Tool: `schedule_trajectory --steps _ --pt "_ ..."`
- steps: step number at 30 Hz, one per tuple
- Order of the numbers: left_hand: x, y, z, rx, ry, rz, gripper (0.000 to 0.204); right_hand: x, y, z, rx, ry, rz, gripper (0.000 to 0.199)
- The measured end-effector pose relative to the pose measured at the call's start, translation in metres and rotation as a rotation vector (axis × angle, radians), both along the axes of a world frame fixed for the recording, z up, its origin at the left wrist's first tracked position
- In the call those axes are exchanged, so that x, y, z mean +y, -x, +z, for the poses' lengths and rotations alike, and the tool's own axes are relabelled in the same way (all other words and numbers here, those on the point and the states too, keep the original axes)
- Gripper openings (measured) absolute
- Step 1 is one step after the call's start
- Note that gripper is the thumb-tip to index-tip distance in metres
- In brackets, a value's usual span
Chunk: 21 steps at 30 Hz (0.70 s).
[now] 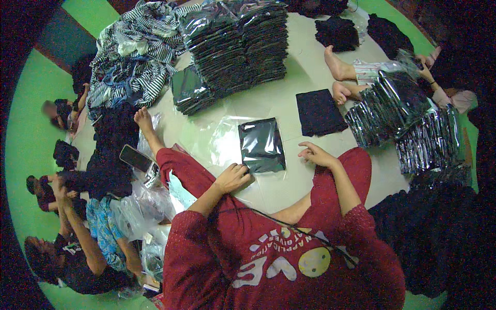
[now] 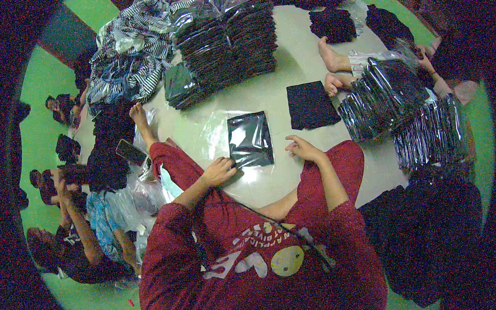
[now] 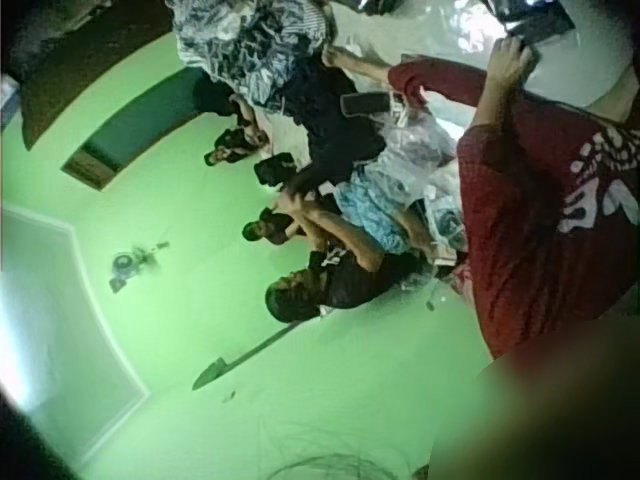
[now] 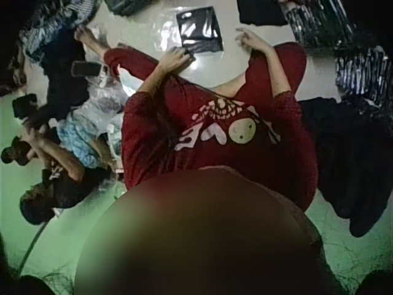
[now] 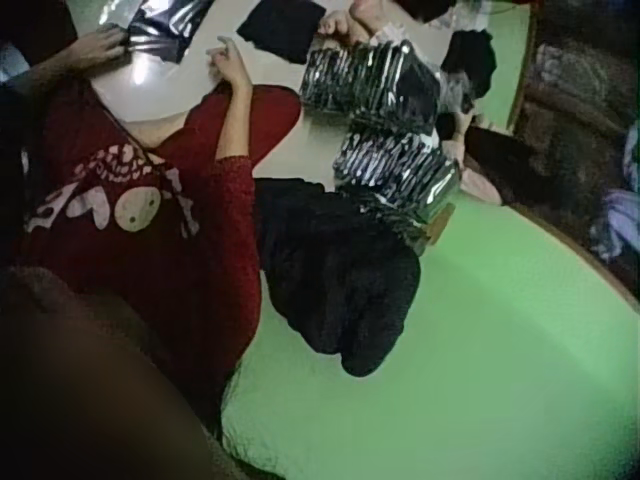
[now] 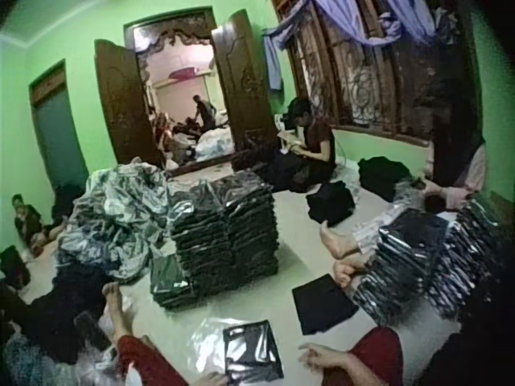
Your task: The person sits on the floor and repeatedly folds dark garments, places them into clear plastic bags, and stacks the packaged items. Other people in the room perform similar packaging tasks.
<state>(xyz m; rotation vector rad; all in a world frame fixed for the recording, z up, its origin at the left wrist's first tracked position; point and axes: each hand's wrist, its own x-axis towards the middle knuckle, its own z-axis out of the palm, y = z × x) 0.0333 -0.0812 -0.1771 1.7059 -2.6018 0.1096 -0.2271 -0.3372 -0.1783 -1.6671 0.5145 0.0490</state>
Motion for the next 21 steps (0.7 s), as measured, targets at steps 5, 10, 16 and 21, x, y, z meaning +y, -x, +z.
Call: schedule_trajectory --steps 5,10,16,21 --pt "-0.005 0.003 0.01 0.011 0.112 -0.06 0.014 -0.001 -0.003 0.011 -0.028 0.008 -0.01 0.043" --pt "-0.022 0.029 0.054 0.376 0.261 0.051 0.024 -0.004 0.011 0.043 -0.037 0.02 -0.103 0.044" --pt "-0.037 0.078 0.138 1.178 0.666 0.445 0.005 -0.006 0.017 0.114 -0.188 0.082 -0.08 0.044" --pt "-0.012 0.115 0.198 1.474 0.861 0.499 0.007 0.012 0.013 0.16 -0.348 -0.006 -0.024 0.046"
